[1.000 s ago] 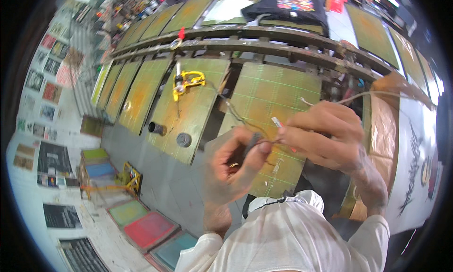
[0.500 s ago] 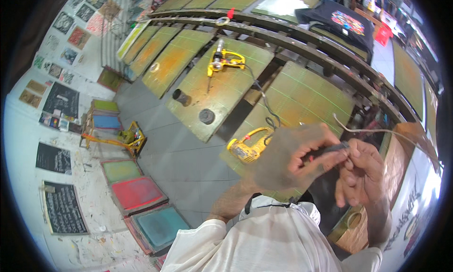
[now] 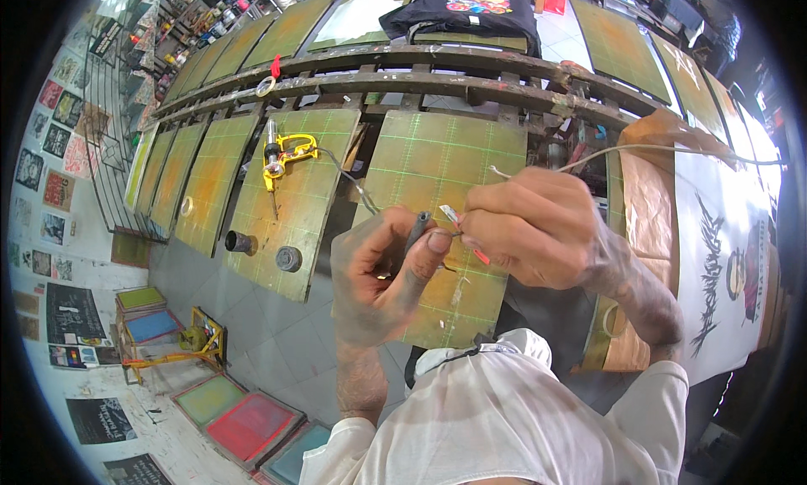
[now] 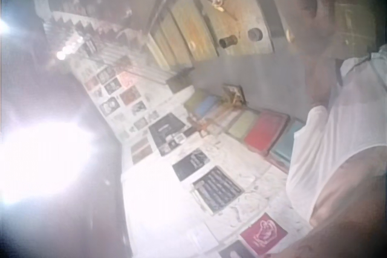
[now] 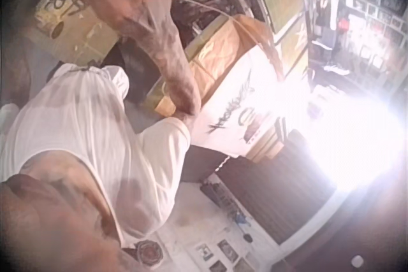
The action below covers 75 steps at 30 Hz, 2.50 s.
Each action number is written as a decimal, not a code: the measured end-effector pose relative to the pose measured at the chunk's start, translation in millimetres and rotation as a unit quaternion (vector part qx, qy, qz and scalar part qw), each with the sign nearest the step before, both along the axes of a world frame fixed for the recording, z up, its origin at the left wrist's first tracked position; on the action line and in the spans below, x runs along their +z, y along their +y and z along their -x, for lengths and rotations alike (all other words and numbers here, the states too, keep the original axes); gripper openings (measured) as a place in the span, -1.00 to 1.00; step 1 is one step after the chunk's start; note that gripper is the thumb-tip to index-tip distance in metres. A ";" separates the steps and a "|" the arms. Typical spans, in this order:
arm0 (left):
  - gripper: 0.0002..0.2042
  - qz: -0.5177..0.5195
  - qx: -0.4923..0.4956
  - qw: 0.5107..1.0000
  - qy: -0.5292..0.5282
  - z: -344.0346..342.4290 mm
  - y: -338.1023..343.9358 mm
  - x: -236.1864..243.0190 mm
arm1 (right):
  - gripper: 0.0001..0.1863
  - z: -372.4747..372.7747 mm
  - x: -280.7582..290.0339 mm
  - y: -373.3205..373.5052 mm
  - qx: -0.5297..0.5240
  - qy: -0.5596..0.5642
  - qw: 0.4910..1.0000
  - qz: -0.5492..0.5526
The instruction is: The person strips the outer insulation from a power cord using a utility knife, then twists the exposed inner wires together. They use pliers to crimp a connector onto the wires and wrap the connection with electrical tape.
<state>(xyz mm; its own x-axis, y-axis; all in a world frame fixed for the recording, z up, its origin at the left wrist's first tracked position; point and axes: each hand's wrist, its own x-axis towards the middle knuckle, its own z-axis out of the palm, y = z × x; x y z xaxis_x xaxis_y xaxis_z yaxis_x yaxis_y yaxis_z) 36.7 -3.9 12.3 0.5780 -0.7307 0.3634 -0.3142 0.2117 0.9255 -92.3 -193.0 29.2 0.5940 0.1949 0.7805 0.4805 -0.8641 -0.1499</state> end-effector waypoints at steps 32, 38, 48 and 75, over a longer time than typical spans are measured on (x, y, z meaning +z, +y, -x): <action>-0.82 0.056 0.057 0.995 -0.065 -21.3 -33.6 23.7 | -0.73 -17.1 -4.9 27.0 0.078 0.186 0.825 -0.528; -0.73 0.151 0.057 0.981 -0.104 -59.5 -112.0 45.9 | -0.72 -56.9 3.8 9.8 0.183 0.113 0.691 -0.690; -0.65 0.160 0.170 0.957 -0.172 -86.7 -196.4 55.4 | -0.70 -81.7 8.5 -53.1 -0.020 0.071 0.837 -0.543; -0.54 -0.416 -0.082 0.844 0.329 -269.6 -271.9 -255.0 | -0.81 149.3 -173.0 -20.7 -0.322 0.280 0.756 -0.497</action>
<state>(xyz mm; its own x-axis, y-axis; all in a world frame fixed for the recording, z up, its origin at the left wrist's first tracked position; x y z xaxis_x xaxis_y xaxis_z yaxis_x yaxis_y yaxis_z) 306.3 -275.9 -242.7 0.3214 -0.6639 -0.6753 0.2951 -0.6074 0.7376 -241.6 -213.8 -143.9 0.6075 -0.7922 -0.0579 -0.3702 -0.2179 -0.9030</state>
